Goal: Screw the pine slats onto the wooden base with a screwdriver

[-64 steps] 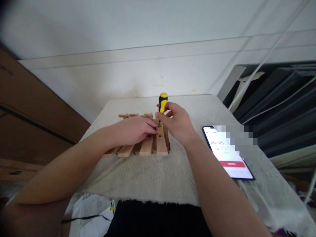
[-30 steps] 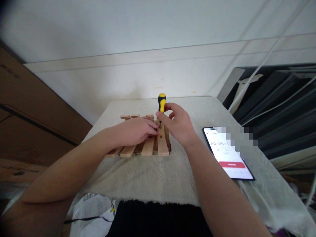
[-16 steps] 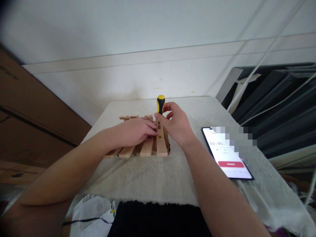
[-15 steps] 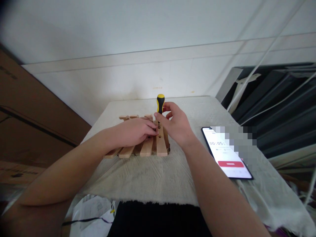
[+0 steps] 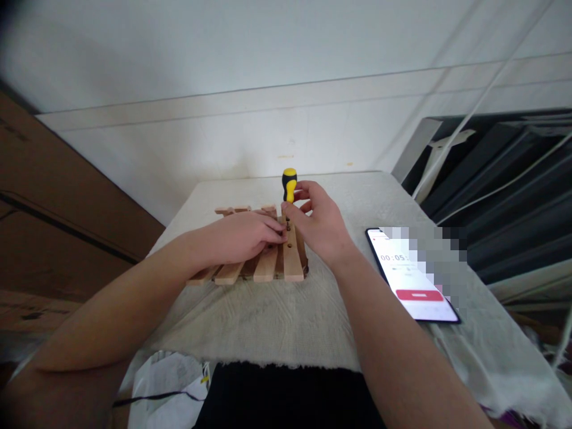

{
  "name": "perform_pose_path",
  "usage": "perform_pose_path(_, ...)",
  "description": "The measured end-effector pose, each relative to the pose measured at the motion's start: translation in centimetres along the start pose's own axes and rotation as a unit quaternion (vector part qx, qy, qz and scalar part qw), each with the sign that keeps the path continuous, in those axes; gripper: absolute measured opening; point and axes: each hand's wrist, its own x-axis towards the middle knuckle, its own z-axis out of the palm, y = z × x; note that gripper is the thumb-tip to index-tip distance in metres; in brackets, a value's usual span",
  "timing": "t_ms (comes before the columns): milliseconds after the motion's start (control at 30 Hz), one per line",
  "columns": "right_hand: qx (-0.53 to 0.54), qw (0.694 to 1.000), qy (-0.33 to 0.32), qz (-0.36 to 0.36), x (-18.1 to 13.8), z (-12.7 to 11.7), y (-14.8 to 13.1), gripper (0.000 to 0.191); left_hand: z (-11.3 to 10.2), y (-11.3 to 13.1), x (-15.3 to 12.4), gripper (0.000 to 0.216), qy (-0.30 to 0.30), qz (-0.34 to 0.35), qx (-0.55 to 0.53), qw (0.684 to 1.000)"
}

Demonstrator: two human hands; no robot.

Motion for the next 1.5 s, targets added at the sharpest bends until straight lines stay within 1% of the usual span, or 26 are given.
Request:
perform_pose_path(67, -0.007, 1.0, -0.015, -0.005, -0.06, -0.06, -0.29, 0.03, -0.18, 0.11, -0.03, 0.03, -0.005, 0.004, -0.001, 1.0)
perform_pose_path(133, -0.025, 0.999, -0.022, -0.004, -0.1, -0.15, -0.57, 0.024, -0.31, 0.18, -0.06, 0.03, -0.01, 0.004, -0.004, 1.0)
perform_pose_path(267, -0.05, 0.999, 0.005, 0.001, -0.07, -0.31, -0.61, 0.019, -0.21, 0.09, -0.08, 0.031, -0.014, -0.006, 0.002, 1.0)
perform_pose_path(400, -0.045, 0.999, 0.017, -0.002, -0.01, -0.42, -0.24, 0.02, -0.07, -0.06, -0.13, 0.029, -0.006, -0.016, 0.003, 1.0)
perform_pose_path(633, -0.02, 1.0, -0.017, 0.007, 0.03, -0.8, -0.47, 0.025, -0.21, 0.02, -0.12, 0.027, -0.007, -0.017, 0.005, 1.0)
perform_pose_path(767, -0.054, 0.998, 0.005, 0.009, 0.11, -0.76, -0.47, 0.02, 0.07, -0.17, -0.06, 0.028, -0.011, -0.017, 0.008, 1.0)
perform_pose_path(867, -0.067, 0.998, 0.019, 0.012, 0.12, -0.59, -0.38, 0.022, 0.13, -0.2, -0.05, 0.029, -0.016, -0.019, 0.012, 1.0)
perform_pose_path(967, -0.05, 0.999, 0.009, 0.0, 0.06, -0.61, -0.42, 0.02, 0.0, -0.1, -0.06, 0.028, -0.013, -0.018, 0.009, 1.0)
perform_pose_path(1067, -0.028, 1.0, -0.005, 0.004, 0.0, -0.75, -0.55, 0.02, -0.14, -0.01, -0.06, 0.027, -0.011, -0.019, 0.003, 1.0)
perform_pose_path(1333, -0.051, 0.999, 0.017, 0.005, -0.05, -0.69, -0.51, 0.021, -0.36, 0.16, -0.1, 0.027, -0.02, -0.023, 0.001, 1.0)
perform_pose_path(1500, -0.025, 1.0, -0.007, 0.008, -0.04, -0.84, -0.61, 0.022, -0.34, 0.18, -0.12, 0.028, -0.018, -0.019, -0.001, 1.0)
